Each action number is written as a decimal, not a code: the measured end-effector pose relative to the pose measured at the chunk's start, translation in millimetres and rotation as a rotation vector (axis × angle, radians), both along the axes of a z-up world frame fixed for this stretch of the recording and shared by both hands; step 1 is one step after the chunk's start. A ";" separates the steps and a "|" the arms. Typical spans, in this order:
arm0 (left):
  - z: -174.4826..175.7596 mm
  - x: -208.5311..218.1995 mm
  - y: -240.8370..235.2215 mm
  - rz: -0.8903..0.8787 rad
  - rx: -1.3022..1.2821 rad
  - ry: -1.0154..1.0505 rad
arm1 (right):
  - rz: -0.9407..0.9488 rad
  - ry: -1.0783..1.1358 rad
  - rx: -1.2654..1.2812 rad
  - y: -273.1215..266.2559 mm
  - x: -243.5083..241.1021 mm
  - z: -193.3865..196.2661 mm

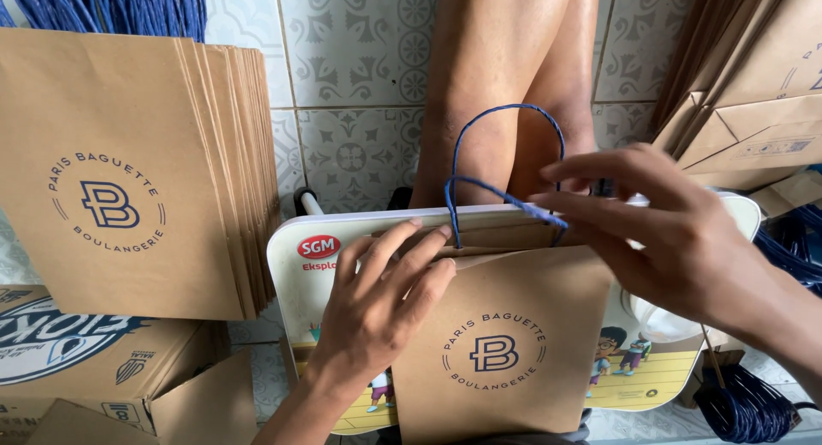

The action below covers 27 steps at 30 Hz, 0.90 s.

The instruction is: The person sits on the floor and assembles brown paper bags by applying glue to the handle attachment points, inserting blue rope handles, and pressing the tabs to secure them. The person handles multiple bags and stacks the finished ones.

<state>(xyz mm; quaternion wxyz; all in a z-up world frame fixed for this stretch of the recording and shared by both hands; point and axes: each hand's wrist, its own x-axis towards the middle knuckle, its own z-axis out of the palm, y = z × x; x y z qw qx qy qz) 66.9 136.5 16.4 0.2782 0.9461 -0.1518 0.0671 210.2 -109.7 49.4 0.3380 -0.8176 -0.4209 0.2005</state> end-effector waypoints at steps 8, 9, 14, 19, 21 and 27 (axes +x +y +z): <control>0.9 2.4 0.6 -0.034 0.052 -0.013 | -0.001 -0.109 -0.037 -36.7 -26.6 -15.3; 1.2 2.9 0.3 -0.037 0.063 -0.012 | -0.001 -0.161 -0.027 -37.2 -28.3 -16.6; 3.8 5.8 -1.1 -0.044 0.086 -0.003 | 0.067 -0.210 -0.059 -38.4 -27.8 -17.3; 4.3 6.7 -1.4 -0.046 0.089 0.017 | 0.103 -0.163 -0.115 -34.7 -21.4 -17.2; 5.0 8.1 -1.0 -0.053 0.077 0.028 | 0.121 -0.084 -0.113 -33.7 -17.9 -19.5; 7.0 10.5 -1.3 -0.056 0.090 0.037 | 0.100 0.010 -0.084 -34.0 -6.9 -28.7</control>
